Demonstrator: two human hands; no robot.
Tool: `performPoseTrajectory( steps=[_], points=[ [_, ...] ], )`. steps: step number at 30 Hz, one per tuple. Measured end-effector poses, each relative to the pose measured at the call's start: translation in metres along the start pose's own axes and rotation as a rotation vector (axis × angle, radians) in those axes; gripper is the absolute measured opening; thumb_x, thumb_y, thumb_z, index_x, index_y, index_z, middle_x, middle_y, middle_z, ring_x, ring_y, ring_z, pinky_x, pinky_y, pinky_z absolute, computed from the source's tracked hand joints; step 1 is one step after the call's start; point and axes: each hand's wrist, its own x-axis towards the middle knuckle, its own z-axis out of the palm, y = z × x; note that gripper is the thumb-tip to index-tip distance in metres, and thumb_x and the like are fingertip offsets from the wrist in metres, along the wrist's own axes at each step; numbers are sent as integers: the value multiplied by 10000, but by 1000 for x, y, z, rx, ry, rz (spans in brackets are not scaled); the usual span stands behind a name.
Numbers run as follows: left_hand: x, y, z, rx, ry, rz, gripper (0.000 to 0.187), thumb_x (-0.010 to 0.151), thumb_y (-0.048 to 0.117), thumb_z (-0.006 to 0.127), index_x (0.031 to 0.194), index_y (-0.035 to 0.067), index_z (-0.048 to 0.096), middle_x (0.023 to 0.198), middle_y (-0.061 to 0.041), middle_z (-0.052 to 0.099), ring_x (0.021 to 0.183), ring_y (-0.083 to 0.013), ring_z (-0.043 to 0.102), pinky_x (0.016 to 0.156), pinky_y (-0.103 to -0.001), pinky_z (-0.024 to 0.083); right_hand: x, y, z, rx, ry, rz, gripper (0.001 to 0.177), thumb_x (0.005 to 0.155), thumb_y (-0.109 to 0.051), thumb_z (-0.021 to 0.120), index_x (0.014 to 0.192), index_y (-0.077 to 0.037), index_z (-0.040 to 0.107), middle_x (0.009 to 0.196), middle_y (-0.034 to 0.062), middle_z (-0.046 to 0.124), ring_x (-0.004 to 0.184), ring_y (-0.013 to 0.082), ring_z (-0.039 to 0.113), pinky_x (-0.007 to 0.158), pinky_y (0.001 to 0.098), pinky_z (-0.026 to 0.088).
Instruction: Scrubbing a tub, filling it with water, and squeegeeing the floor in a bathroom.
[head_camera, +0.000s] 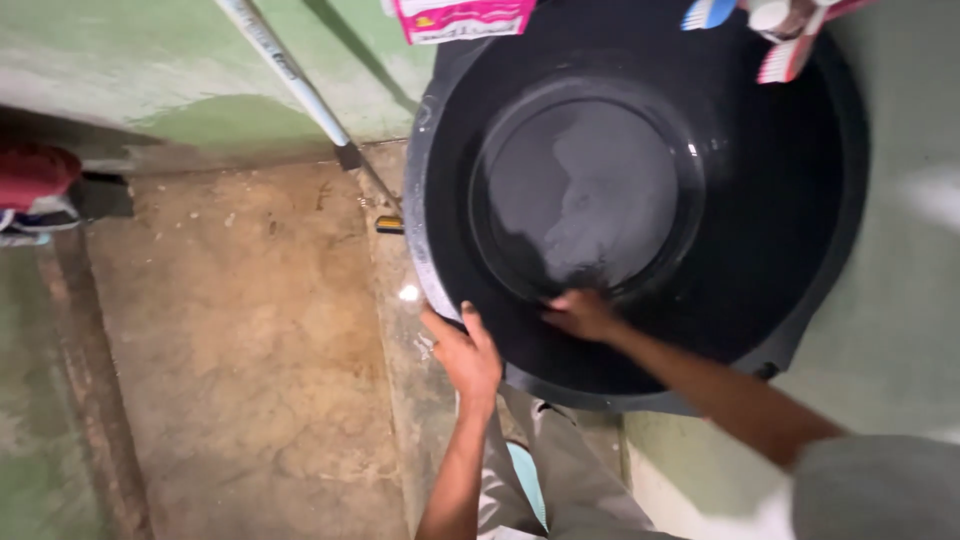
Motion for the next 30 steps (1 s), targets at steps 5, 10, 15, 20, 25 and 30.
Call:
performPoseTrajectory(
  steps=[5,10,15,20,25,30],
  points=[
    [2,-2,1,13,-29,75,552,982,242,580,1450,45,364,669,-259,652,589,-437,685,572,-517,506,164,-90,-27,493,769,4,521,967,-344,683,1426,-100,642,878,179,726,711,248,678,624,393,513],
    [2,-19,10,9,-12,147,525,1000,240,590,1427,28,372,688,-267,657,622,-452,672,577,-526,491,94,-60,-12,957,264,151,451,1097,-351,408,1421,-57,514,1149,133,664,896,280,629,797,383,474],
    [7,-23,8,101,45,109,601,977,264,622,1455,29,344,675,-289,643,624,-484,655,567,-536,484,3,51,-19,-232,-82,-137,485,991,-288,497,1469,-210,508,1262,99,683,1202,269,630,1090,410,460],
    [-1,-38,16,41,34,206,530,998,260,629,1407,21,392,681,-251,636,601,-447,641,568,-501,495,35,210,-119,-334,694,-290,484,1088,-3,572,1545,157,558,1204,222,735,953,318,713,846,396,585],
    [-1,-16,6,-14,10,120,513,975,265,598,1387,39,390,646,-227,643,532,-397,666,518,-488,493,102,61,-92,-143,633,144,493,970,-177,650,1420,19,601,1141,268,697,991,369,683,835,425,566],
    [4,-18,4,25,20,142,497,981,272,601,1366,35,395,679,-238,661,578,-420,674,531,-503,497,76,-5,-111,-316,373,-4,457,909,-325,685,1313,-113,664,1206,240,661,1126,397,633,939,497,529]
  ],
)
